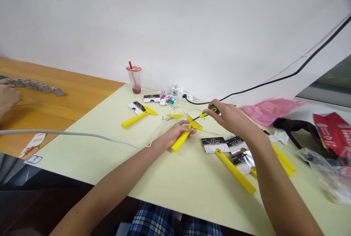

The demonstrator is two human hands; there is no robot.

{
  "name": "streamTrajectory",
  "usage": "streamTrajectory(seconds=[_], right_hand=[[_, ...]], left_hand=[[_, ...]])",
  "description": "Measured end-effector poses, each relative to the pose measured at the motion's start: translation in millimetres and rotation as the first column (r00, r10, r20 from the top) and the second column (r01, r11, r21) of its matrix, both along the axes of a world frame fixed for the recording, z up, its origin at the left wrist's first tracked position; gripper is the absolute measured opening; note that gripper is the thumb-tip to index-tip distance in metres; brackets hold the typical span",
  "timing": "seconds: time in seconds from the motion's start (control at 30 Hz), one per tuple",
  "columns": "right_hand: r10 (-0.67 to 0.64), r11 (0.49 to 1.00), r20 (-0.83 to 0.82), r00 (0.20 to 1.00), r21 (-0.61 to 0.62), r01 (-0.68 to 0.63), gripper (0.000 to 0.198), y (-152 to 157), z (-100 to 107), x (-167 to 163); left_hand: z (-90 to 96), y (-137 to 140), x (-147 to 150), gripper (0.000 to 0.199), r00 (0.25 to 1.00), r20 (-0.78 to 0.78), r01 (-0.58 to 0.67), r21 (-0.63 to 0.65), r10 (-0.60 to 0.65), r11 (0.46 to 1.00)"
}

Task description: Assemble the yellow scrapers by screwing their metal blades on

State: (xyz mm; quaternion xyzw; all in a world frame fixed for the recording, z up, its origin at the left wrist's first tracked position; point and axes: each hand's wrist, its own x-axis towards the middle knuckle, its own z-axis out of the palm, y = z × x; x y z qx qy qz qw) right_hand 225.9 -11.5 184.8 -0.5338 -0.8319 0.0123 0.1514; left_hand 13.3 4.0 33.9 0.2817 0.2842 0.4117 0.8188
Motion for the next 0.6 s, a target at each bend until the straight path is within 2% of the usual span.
streamTrajectory(seconds=[0.1, 0.2, 0.33, 0.4, 0.5, 0.6], right_hand=[[0.031, 0.999, -0.015, 0.999, 0.007, -0.031, 0.032, 8.2, -1.2, -17.5], [0.117, 0.993, -0.065, 0.991, 0.011, -0.116, 0.023, 22.2, -2.0, -33.9], [0.294, 0.954, -0.178, 0.939, -0.006, -0.3, 0.028, 32.5, 1.6, -47.5], [0.343, 0.934, -0.255, 0.904, -0.011, -0.357, 0.03, 32.4, 3.5, -48.3], [0.317, 0.94, -0.338, 0.886, -0.01, -0.34, 0.027, 30.6, 3.5, -43.0], [0.287, 0.954, -0.353, 0.89, 0.026, -0.298, 0.026, 29.9, -0.1, -35.2]], left_hand=[[-3.0, 2.0, 0.7, 0.065, 0.998, 0.068, -0.016, -0.033, 0.018, 0.999], [-5.6, 2.0, 0.8, 0.065, 0.991, 0.126, -0.027, -0.056, 0.034, 0.998], [-6.6, -0.6, 1.4, 0.065, 0.985, 0.171, -0.007, -0.051, 0.015, 0.999], [-5.8, -1.5, 2.3, 0.064, 0.984, 0.177, -0.008, -0.055, 0.017, 0.998], [-3.1, -2.8, 4.1, 0.061, 0.986, 0.163, -0.034, -0.064, 0.044, 0.997], [0.2, -6.2, 6.5, 0.057, 0.986, 0.157, -0.038, -0.067, 0.048, 0.997]])
